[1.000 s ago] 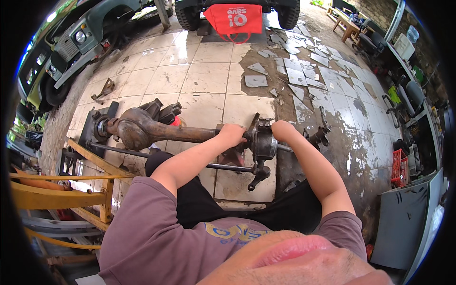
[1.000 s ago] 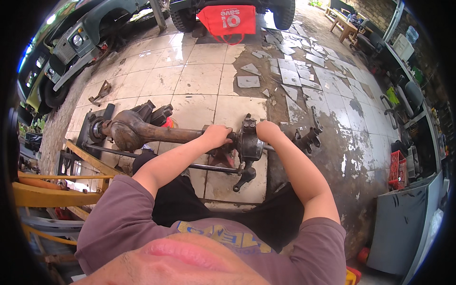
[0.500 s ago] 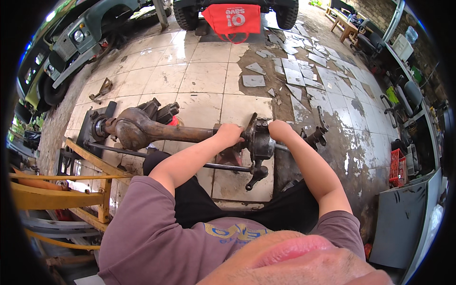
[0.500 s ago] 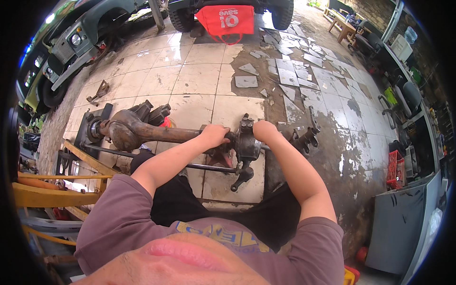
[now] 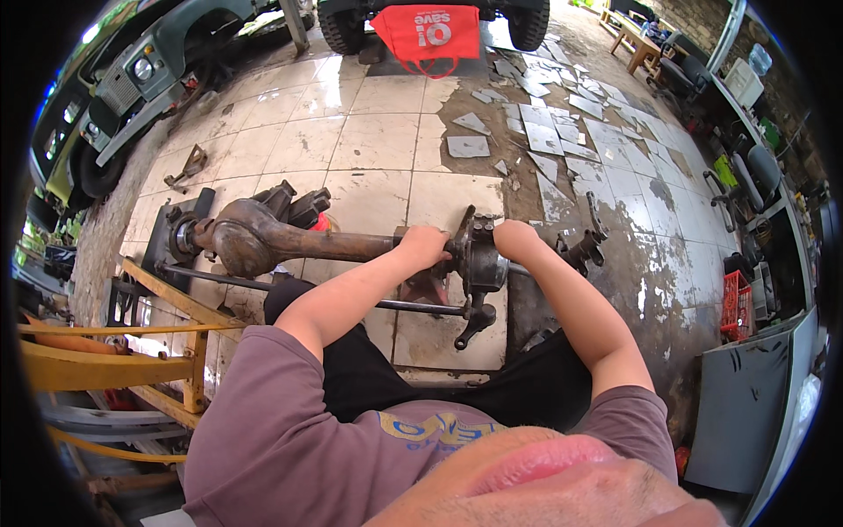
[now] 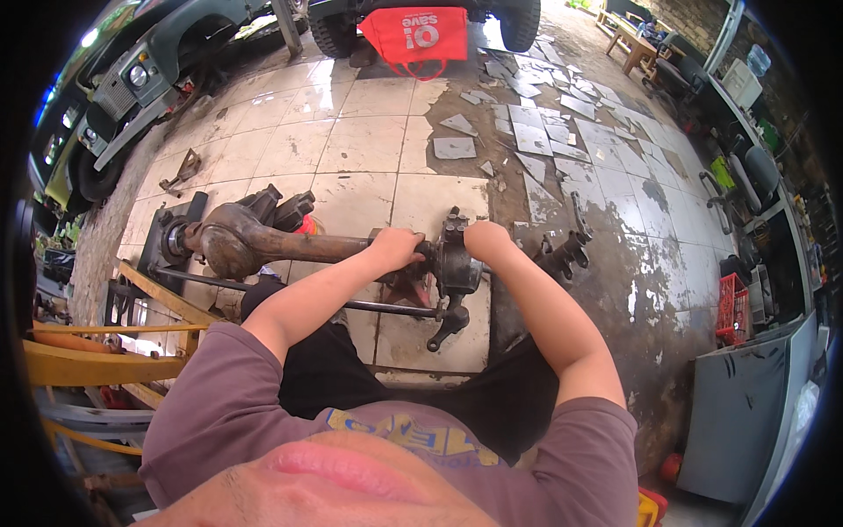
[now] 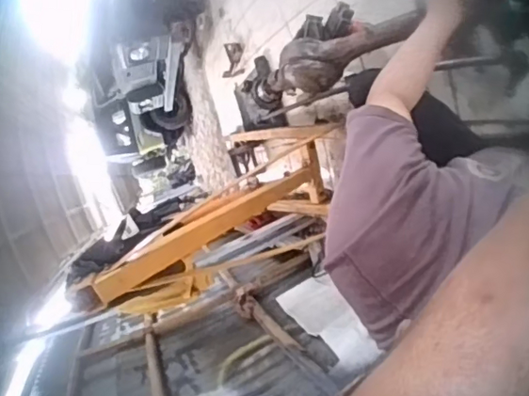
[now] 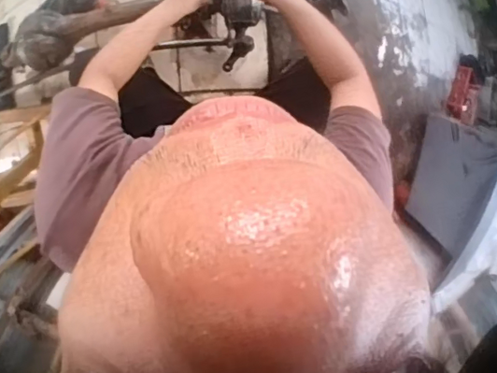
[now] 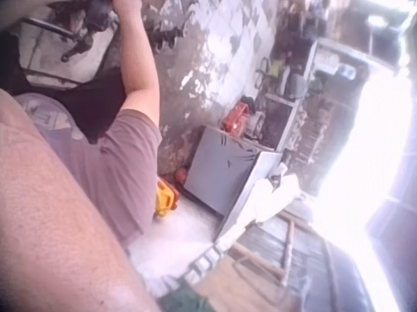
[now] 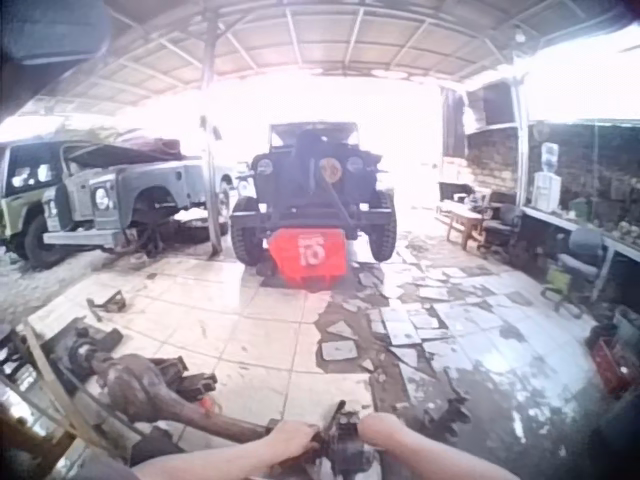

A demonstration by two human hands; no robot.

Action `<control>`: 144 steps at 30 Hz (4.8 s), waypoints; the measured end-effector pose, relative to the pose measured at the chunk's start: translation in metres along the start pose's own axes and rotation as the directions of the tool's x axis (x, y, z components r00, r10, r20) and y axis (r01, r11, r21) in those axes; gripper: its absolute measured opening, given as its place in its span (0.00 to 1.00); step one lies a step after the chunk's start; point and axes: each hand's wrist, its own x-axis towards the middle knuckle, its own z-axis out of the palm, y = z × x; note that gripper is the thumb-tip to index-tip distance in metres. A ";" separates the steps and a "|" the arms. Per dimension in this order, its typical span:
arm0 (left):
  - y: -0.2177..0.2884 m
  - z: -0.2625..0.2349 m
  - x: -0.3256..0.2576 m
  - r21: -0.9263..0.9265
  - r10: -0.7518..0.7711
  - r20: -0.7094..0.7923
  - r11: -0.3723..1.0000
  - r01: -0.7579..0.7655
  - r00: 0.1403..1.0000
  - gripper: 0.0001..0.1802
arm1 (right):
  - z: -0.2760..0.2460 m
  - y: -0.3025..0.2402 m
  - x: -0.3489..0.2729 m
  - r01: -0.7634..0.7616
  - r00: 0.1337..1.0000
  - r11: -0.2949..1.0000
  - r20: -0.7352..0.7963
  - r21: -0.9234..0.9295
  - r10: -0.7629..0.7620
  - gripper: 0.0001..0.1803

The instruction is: The person sits on the floor and assembles a vehicle axle by hand, inserting bolts and tightening components on a differential housing. The person repeatedly adjusts and secures parts of the axle assembly.

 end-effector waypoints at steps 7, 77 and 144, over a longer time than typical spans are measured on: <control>0.008 0.002 0.003 -0.019 0.016 0.013 1.000 -0.016 1.000 0.27 | 0.010 0.006 0.004 -0.044 0.999 0.999 -0.015 -0.005 0.044 0.13; 0.008 -0.005 0.004 -0.001 -0.011 0.036 1.000 0.011 0.999 0.27 | -0.026 0.004 -0.008 -0.084 0.988 0.996 0.128 0.002 0.083 0.14; 0.011 -0.002 0.007 -0.031 -0.006 0.019 1.000 0.006 1.000 0.26 | 0.015 0.011 -0.006 -0.101 0.994 0.993 -0.033 0.065 0.104 0.13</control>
